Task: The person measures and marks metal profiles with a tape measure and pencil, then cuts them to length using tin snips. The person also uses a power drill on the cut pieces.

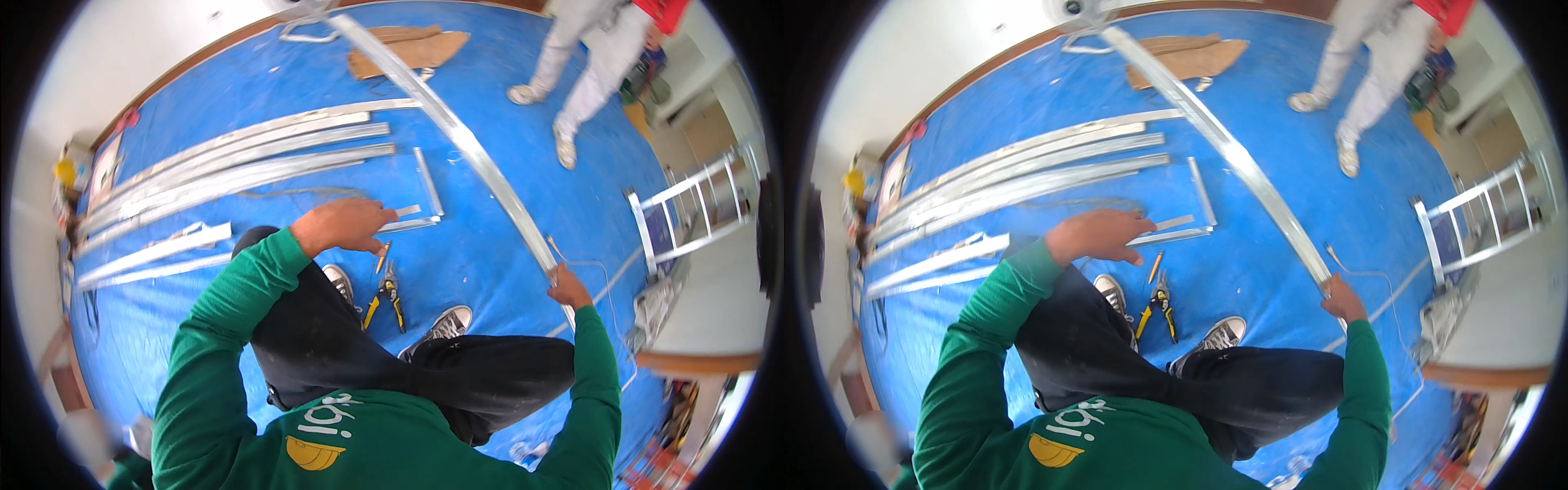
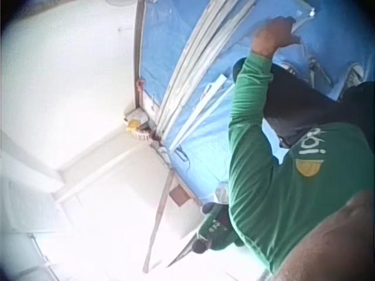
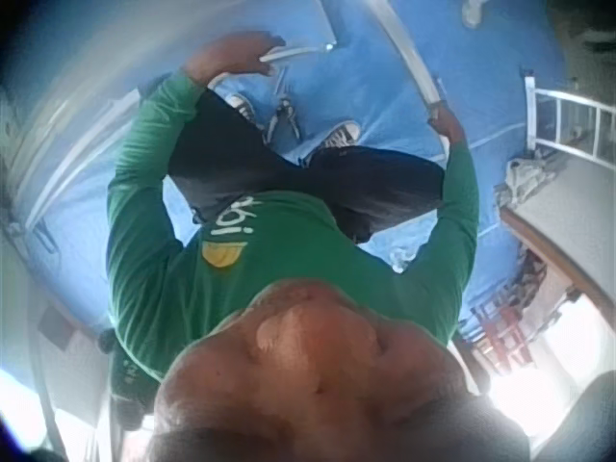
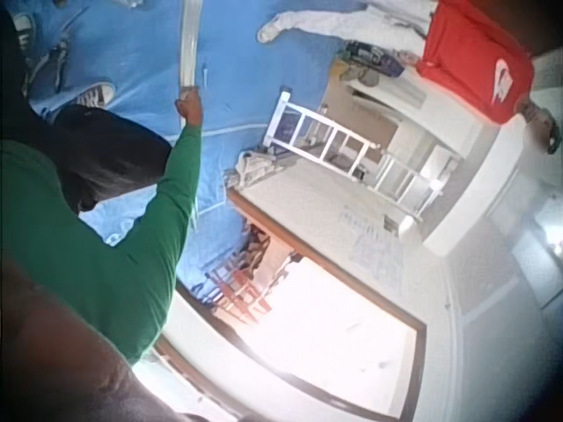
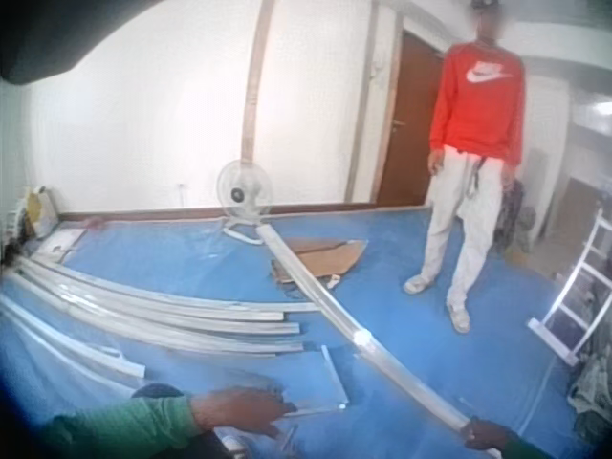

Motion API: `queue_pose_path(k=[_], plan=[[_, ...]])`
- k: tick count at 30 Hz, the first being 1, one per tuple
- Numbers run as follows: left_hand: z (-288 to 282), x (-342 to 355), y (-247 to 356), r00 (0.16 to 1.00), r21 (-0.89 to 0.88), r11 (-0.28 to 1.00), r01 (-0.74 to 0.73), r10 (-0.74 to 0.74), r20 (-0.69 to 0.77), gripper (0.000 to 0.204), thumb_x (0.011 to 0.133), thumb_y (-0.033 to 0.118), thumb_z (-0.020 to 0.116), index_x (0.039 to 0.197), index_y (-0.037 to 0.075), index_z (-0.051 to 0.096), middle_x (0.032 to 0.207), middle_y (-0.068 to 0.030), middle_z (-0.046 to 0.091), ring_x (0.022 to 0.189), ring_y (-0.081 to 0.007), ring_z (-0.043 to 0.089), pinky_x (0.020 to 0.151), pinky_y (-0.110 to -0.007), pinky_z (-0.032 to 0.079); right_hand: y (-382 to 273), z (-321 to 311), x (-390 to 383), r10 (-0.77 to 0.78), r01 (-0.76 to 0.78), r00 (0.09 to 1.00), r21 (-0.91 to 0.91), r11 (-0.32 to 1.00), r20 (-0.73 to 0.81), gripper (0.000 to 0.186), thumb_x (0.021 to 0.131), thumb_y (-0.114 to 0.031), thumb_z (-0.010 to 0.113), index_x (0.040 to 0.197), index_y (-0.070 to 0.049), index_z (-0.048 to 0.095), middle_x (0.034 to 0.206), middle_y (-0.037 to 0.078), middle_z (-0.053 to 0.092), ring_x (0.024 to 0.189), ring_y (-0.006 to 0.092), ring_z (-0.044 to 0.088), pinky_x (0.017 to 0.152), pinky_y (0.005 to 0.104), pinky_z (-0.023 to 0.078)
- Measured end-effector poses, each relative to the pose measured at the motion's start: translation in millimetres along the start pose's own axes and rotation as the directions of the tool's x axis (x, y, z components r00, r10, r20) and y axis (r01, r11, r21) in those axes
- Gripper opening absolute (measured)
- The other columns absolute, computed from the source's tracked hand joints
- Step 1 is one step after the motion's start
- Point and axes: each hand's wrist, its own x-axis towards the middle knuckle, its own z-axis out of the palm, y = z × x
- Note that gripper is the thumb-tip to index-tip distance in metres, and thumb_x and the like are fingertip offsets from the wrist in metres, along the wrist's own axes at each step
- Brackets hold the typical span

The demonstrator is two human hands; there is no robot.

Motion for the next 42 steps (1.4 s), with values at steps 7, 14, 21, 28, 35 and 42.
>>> queue_pose_path(k=[7,14,21,28,35,42], plan=[[7,-45,11,0.999,-0.105,0.994,0.030,-0.026,0.034,0.067,0.097,0.037,0.082,0.153,0.007,0.059,0.129,-0.0190,0.071,0.125,-0.0432,0.069,0.105,-0.055,0.053,29,6,86,0.045,-0.045,0.998,-0.003,0.999,0.041,0.100,0.083,-0.018,0.083,0.160,0.017,0.030,0.141,0.037,0.067,0.134,0.0497,0.067,0.111,0.0495,0.056],[6,-67,10,0.993,0.023,0.995,0.094,-0.093,-0.067,0.063,0.094,0.036,0.085,0.145,0.007,0.062,0.118,-0.0155,0.072,0.114,-0.0399,0.072,0.101,-0.052,0.055,87,47,109,0.220,-0.206,0.967,-0.114,0.972,0.131,0.102,0.077,-0.011,0.087,0.158,0.016,0.031,0.134,0.037,0.070,0.131,0.0481,0.070,0.107,0.0488,0.059],[-2,-67,18,0.996,0.012,0.997,0.080,-0.080,-0.038,0.060,0.092,0.032,0.086,0.142,0.006,0.063,0.112,-0.0145,0.072,0.108,-0.0387,0.072,0.098,-0.051,0.055,171,82,91,0.349,-0.334,0.928,-0.124,0.935,0.133,0.098,0.071,-0.010,0.095,0.152,0.013,0.043,0.126,0.031,0.075,0.126,0.0465,0.073,0.106,0.0489,0.061],[-9,-66,21,0.995,-0.049,0.994,0.093,-0.094,-0.013,0.062,0.092,0.031,0.086,0.145,0.008,0.064,0.114,-0.0146,0.072,0.112,-0.0402,0.071,0.100,-0.051,0.054,222,129,81,0.372,-0.345,0.863,-0.140,0.928,0.340,0.085,0.067,-0.016,0.099,0.140,0.008,0.062,0.137,0.033,0.068,0.133,0.0452,0.069,0.107,0.0510,0.060],[-21,-56,28,0.989,-0.071,0.990,0.119,-0.124,-0.078,0.072,0.083,0.026,0.092,0.148,0.011,0.066,0.124,-0.0181,0.074,0.120,-0.0426,0.067,0.104,-0.052,0.052,235,188,85,0.148,-0.190,0.974,0.266,0.945,0.171,0.068,0.079,-0.016,0.091,0.138,-0.002,0.061,0.108,0.023,0.073,0.097,0.0400,0.078,0.079,0.0518,0.064],[-26,-27,40,0.989,0.007,0.989,0.147,-0.147,0.023,0.078,0.080,0.022,0.094,0.150,0.008,0.063,0.123,-0.0164,0.072,0.118,-0.0398,0.068,0.102,-0.050,0.052,148,166,65,0.234,-0.228,0.944,-0.053,0.972,0.230,0.060,0.073,-0.004,0.086,0.133,-0.003,0.075,0.124,0.024,0.077,0.118,0.0424,0.078,0.093,0.0531,0.066]])
